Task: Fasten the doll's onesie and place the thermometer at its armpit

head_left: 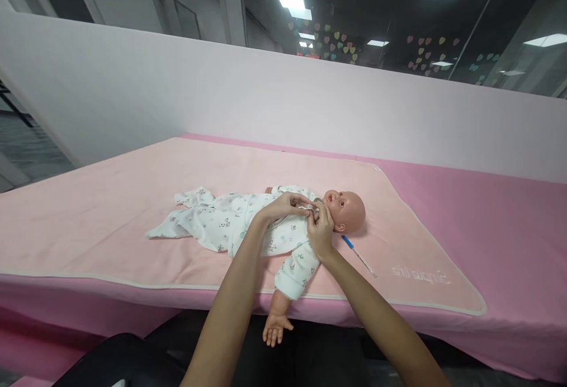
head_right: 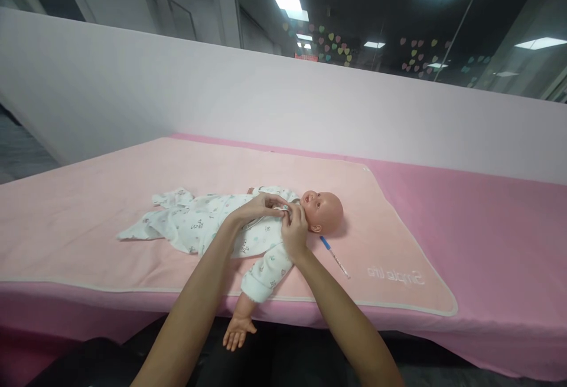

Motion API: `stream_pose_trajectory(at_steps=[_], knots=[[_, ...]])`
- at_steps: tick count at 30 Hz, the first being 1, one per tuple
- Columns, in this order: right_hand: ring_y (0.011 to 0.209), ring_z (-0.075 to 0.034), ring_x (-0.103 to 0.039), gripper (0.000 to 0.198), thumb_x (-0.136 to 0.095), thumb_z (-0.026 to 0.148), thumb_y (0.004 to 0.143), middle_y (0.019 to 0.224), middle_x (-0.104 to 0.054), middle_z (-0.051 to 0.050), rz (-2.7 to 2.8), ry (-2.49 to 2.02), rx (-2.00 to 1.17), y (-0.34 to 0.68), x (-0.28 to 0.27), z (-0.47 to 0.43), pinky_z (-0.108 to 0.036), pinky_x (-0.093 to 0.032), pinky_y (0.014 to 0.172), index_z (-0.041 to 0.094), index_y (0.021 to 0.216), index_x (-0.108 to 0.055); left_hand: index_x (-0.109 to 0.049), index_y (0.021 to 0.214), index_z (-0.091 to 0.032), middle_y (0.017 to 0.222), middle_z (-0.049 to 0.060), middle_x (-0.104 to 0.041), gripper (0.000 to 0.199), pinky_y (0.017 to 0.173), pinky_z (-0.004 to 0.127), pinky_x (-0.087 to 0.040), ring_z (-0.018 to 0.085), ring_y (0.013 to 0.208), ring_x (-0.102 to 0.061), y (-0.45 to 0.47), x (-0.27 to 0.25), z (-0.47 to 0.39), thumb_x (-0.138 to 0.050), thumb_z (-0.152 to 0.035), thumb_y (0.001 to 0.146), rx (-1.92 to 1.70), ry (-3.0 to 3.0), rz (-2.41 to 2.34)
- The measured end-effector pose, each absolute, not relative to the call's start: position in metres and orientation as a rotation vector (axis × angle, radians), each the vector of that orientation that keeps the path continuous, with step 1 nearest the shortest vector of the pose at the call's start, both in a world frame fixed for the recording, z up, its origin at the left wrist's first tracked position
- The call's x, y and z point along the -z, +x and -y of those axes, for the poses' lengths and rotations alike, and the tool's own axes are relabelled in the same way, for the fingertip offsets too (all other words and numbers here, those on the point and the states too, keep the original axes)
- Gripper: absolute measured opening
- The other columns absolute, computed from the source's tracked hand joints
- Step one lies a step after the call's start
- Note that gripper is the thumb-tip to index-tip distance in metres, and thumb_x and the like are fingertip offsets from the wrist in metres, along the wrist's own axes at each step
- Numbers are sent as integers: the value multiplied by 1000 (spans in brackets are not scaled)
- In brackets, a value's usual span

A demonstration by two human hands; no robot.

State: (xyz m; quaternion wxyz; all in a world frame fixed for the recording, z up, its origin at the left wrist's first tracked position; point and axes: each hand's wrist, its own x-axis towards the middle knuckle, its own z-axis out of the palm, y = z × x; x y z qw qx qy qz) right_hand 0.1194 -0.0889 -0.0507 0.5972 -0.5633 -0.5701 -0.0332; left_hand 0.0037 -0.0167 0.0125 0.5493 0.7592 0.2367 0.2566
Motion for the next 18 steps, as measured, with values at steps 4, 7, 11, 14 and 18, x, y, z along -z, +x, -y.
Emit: stream_pose_trajectory(at_steps=[4, 7, 11, 14, 18], knots=[[81, -18, -57, 21, -37, 23, 85, 90, -60, -10, 1306, -1294, 89, 119, 51, 89, -30, -47, 71, 16, 96, -54, -67, 97, -14, 80, 5, -68, 39, 68, 25, -48, 14, 75, -60, 3, -11, 16, -72, -27, 60, -613, 1785, -548], [82, -18, -57, 21, -36, 24, 86, 90, -60, -10, 1310, -1300, 92, 119, 50, 89, -30, -47, 71, 17, 96, -53, -67, 96, -13, 91, 9, -69, 38, 79, 31, -48, 19, 87, -61, 3, -9, 16, -72, -28, 61, -614, 1725, -528], [82, -17, -57, 21, -36, 23, 86, 87, -61, -9, 1313, -1301, 80, 119, 50, 88, -29, -47, 69, 16, 98, -53, -67, 96, -12, 94, 10, -68, 38, 85, 35, -47, 22, 92, -61, 3, -10, 17, -70, -30, 62, -606, 1729, -556], [79, -17, -58, 21, -37, 23, 86, 83, -61, -8, 1295, -1299, 77, 119, 52, 87, -29, -47, 68, 16, 97, -53, -68, 94, -12, 94, 10, -69, 38, 85, 35, -47, 23, 91, -61, 3, -12, 18, -71, -32, 61, -627, 1742, -576], [75, -16, -58, 19, -38, 24, 86, 78, -61, -6, 1262, -1252, 128, 119, 54, 85, -28, -47, 67, 16, 94, -54, -68, 93, -12, 91, 9, -69, 39, 82, 34, -48, 22, 89, -62, 4, -12, 19, -71, -34, 60, -640, 1761, -600]])
